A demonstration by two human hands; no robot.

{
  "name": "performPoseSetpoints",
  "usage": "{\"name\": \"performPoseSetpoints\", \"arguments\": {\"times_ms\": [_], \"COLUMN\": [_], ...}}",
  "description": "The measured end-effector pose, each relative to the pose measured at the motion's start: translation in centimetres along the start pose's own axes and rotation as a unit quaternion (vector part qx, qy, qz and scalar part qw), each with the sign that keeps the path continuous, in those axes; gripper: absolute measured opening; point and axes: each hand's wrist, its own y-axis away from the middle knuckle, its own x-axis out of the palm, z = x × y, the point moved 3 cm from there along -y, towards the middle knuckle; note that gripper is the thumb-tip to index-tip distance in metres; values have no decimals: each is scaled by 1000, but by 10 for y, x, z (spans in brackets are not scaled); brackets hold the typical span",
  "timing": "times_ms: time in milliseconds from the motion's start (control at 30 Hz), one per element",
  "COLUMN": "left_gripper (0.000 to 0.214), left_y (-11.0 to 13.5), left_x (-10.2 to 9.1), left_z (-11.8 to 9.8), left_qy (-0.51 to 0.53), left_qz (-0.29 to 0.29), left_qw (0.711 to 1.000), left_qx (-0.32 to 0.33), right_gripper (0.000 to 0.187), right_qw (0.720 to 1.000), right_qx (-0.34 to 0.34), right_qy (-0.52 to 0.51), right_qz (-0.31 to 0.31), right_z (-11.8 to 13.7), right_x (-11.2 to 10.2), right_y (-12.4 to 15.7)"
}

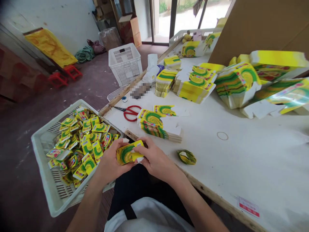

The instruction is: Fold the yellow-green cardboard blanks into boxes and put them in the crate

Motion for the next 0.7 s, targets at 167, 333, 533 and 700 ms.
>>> {"name": "performPoseSetpoints", "arguments": {"times_ms": [167, 333, 533, 700], "left_gripper": [73, 55, 54, 54], "left_y": [-1, -5, -5, -3], "left_x": [-4, -1, 0, 1], "left_z": [14, 26, 21, 22], "left_qy": [149, 398, 456, 468], "left_qz": [-144, -130, -139, -158], "left_qw": [973, 886, 854, 842], "left_qx": [-97, -199, -207, -215], "right_gripper": [27, 27, 28, 31], "right_qw": [994, 996, 999, 1000], "right_qx": [-3, -1, -13, -4], "right_qy": [9, 32, 36, 26], "right_qz": [-113, -85, -19, 3], "right_z": [-8, -8, -4, -1], "right_x": [0, 0, -2, -6], "right_y": [2, 0, 1, 4]}}
